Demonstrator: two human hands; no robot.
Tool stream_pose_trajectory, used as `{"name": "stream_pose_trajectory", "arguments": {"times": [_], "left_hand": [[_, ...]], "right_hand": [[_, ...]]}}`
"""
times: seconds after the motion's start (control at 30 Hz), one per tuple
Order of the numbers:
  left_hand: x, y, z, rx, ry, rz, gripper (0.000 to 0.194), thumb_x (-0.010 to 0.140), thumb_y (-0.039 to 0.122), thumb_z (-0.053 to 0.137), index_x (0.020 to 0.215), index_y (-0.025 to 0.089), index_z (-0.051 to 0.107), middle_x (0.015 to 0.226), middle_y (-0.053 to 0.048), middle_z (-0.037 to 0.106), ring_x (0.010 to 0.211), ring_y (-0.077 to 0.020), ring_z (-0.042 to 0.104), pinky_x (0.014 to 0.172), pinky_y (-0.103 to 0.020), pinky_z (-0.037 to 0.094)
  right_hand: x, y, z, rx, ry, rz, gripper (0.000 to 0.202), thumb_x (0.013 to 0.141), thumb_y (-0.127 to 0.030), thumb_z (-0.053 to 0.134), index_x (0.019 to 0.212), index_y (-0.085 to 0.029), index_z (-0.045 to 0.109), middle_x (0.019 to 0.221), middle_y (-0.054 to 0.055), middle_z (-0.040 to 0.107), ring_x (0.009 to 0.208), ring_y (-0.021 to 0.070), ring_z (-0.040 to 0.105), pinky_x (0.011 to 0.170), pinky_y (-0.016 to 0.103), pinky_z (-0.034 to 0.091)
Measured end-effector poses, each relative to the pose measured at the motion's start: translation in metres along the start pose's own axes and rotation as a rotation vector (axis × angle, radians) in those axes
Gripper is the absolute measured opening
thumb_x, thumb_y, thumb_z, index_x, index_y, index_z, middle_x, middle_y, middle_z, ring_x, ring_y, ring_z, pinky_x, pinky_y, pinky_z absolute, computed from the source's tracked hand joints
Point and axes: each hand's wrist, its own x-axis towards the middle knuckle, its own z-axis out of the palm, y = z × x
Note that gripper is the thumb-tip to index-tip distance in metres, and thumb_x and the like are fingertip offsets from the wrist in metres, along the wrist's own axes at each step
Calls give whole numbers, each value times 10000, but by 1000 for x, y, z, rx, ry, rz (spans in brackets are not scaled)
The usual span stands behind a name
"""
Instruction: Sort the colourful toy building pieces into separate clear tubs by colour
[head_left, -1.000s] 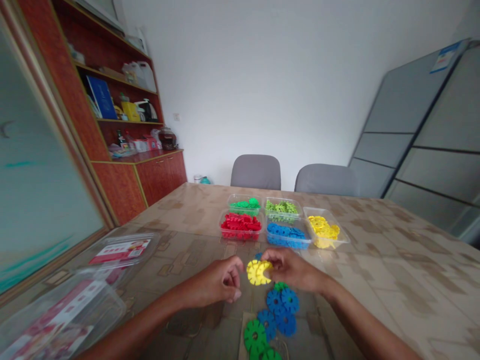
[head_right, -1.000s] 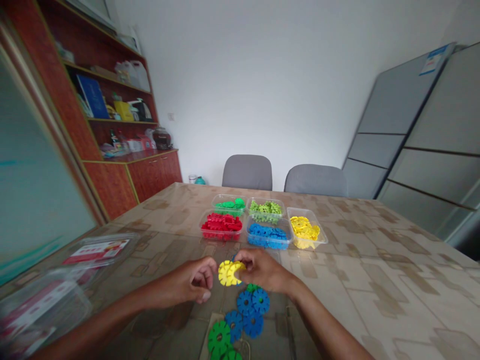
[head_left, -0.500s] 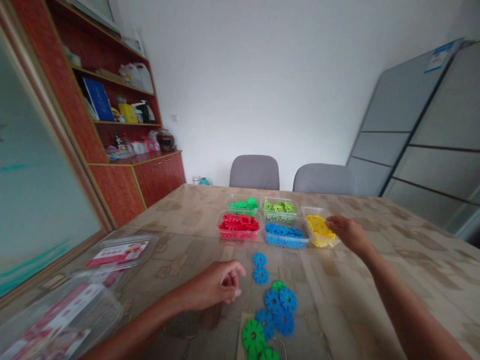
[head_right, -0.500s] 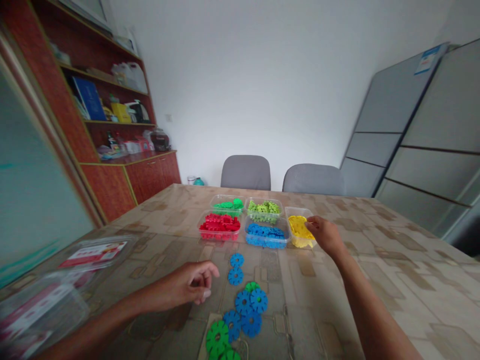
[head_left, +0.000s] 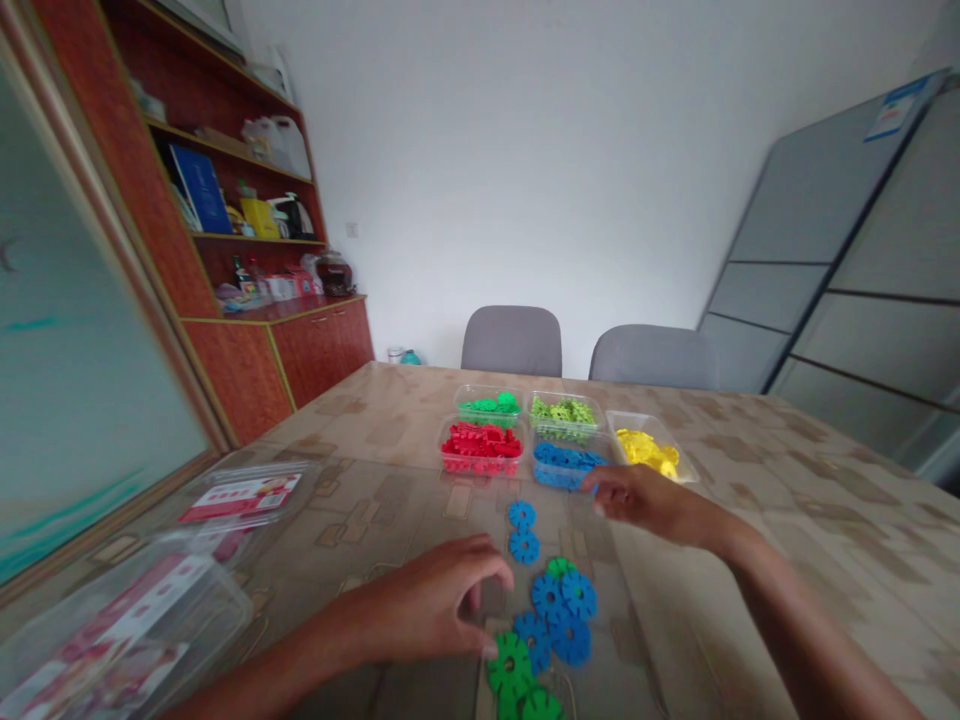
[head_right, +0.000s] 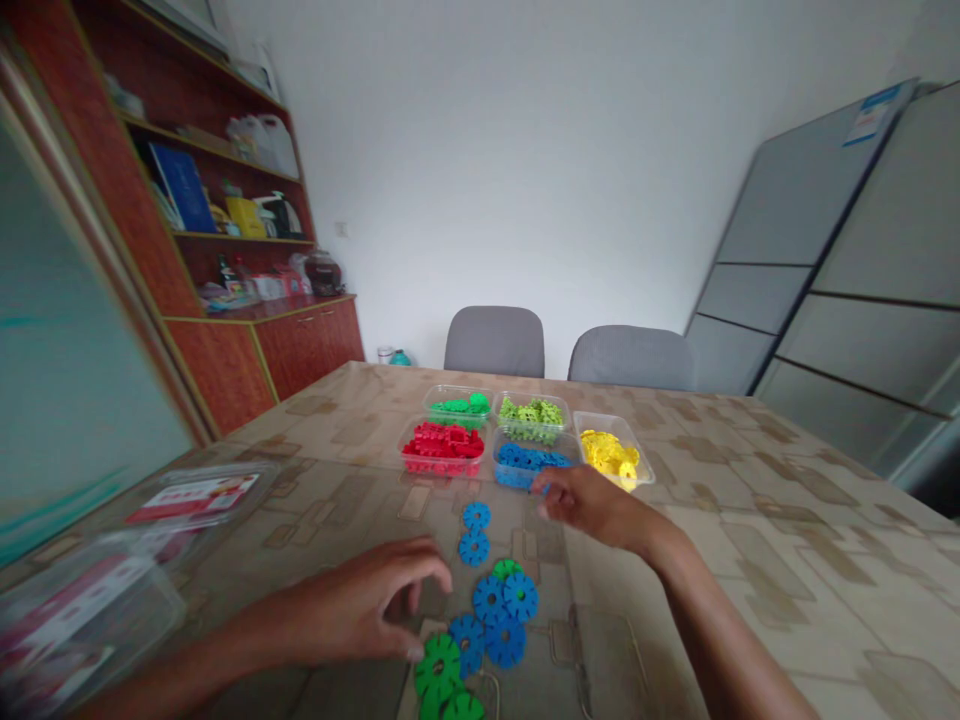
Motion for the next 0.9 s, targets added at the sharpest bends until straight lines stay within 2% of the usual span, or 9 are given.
{"name": "stream_pose_trajectory", "arguments": {"times": [0.1,0.17,0.3,0.43,0.57,0.7,0.8,0.9], "left_hand": [[-2,10,5,38,-57,55,415,738,278,733,1124,263,581,1082,-20,554,872,-179,569,699,-243,427],[-1,14,9,69,-57,78,417,760,291,719,1150,273,571,1126,-32,551,951,-207,563,755,-265,435],[-1,13,16,108,-38,77,447,748,288,744,1155,282,560,1172,-35,536,1007,-229,552,798,-282,434],[-1,9,14,135,-6,47,347,746,173,734,1040,258,570,1113,-10,531,957,-191,552,774,-247,422],[-1,2,9,135,37,63,234,767,79,657,917,227,557,1069,6,523,957,-164,543,799,-227,397],[2,-5,6,105,63,59,237,756,56,643,902,224,562,1029,13,526,936,-153,544,782,-215,387],[4,-10,7,92,82,48,230,751,74,659,903,223,572,1003,13,526,926,-156,539,762,-211,384],[6,-15,8,96,102,28,206,754,93,660,894,224,582,966,21,524,868,-145,536,716,-203,380]], "right_hand": [[0,-16,25,97,-277,67,220,720,-242,674,931,-184,645,756,10,655,677,166,604,577,246,447],[1,-21,38,56,-336,103,264,618,-183,760,853,-183,639,728,-12,623,668,160,582,559,235,421],[5,-23,54,-98,-260,87,433,472,-135,847,839,-198,627,769,-10,598,691,175,544,533,236,356],[7,-16,57,-86,-212,68,336,527,-102,806,798,-189,626,789,5,593,748,192,536,580,249,340],[9,-11,51,-3,-221,66,235,589,-11,711,746,-164,626,720,-18,586,695,151,532,583,237,354],[12,-21,50,77,-223,21,172,671,-47,666,793,-167,654,683,-38,572,633,116,528,549,212,373],[13,-32,58,180,-281,-12,218,675,-86,705,871,-177,677,671,-48,562,623,112,532,543,204,391],[12,-37,66,126,-306,-12,298,627,-53,742,893,-173,687,664,-49,544,629,118,533,555,211,393]]}}
